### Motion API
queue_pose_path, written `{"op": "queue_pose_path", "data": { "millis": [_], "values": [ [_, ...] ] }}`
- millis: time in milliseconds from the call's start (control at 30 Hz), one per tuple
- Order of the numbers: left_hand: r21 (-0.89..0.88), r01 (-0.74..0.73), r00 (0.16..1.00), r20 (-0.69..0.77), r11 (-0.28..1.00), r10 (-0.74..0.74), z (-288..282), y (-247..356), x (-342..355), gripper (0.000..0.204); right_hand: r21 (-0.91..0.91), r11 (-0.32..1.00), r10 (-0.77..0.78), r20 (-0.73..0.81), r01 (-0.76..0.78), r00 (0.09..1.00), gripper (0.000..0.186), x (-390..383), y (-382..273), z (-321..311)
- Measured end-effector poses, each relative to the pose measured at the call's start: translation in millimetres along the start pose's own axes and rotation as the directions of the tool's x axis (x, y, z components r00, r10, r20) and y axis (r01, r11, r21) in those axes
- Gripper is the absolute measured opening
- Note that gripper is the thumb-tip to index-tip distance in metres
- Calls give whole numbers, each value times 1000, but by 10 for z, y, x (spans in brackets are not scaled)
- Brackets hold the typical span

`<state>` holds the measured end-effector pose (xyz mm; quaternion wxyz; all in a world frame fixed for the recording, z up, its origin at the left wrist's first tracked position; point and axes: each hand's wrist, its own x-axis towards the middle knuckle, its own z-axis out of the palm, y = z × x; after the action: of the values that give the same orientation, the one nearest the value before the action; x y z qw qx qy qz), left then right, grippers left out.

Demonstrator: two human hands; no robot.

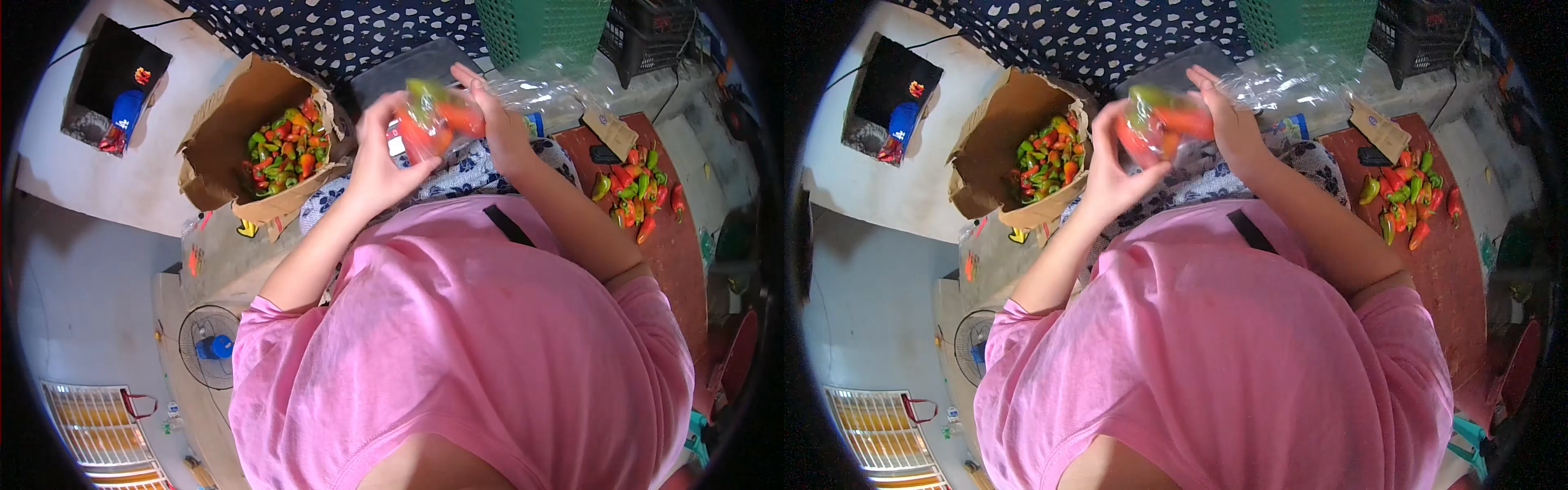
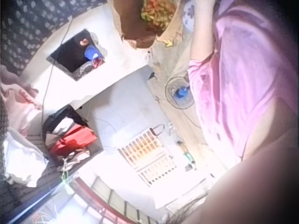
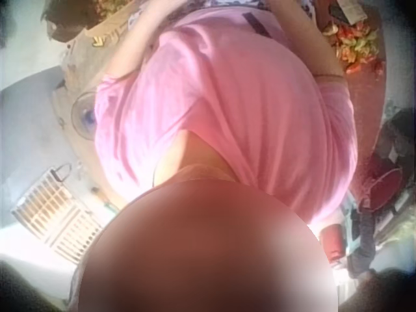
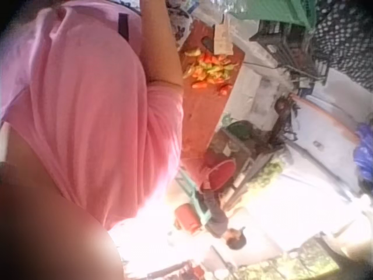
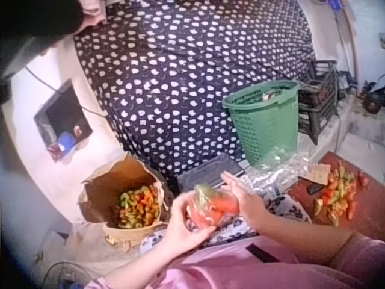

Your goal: The person weighs peppers on a digital scale and places them into small plastic bags.

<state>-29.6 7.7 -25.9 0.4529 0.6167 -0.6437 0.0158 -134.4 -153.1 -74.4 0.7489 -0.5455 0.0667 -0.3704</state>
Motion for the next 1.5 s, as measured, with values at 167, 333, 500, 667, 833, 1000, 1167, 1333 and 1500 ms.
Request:
{"op": "queue_pose_path", "data": {
  "millis": [167,333,500,667,833,1000,1167,1333,1500],
  "values": [
    [164,-306,945,-65,938,320,101,-74,-155,61,411,857,335,13,-311,942,48,37,-53,94],
    [-821,523,760,329,227,-561,241,-70,-254,71,257,961,89,56,-100,994,54,53,-286,12],
    [-124,40,998,-47,992,-46,241,78,-99,59,140,973,152,210,-183,966,58,73,-216,-57],
    [283,-136,990,71,949,121,0,44,-50,39,-255,962,213,470,-99,857,49,141,-428,-209],
    [-462,605,763,571,648,-304,78,-29,2,37,-497,860,438,603,-116,667,33,-175,-500,49],
    [-728,507,859,377,462,-347,123,212,31,32,-514,854,468,688,-82,555,34,-155,-187,62],
    [-925,200,886,312,-325,-344,-240,51,191,29,-440,885,438,684,-149,583,37,-184,-428,-6],
    [-997,15,901,-21,81,-432,-669,-7,234,26,-565,813,542,648,-140,535,39,-246,-339,32],
    [2,-228,967,-113,974,227,-704,904,357,22,-565,825,501,715,-19,488,41,-286,-392,165]
  ]
}}
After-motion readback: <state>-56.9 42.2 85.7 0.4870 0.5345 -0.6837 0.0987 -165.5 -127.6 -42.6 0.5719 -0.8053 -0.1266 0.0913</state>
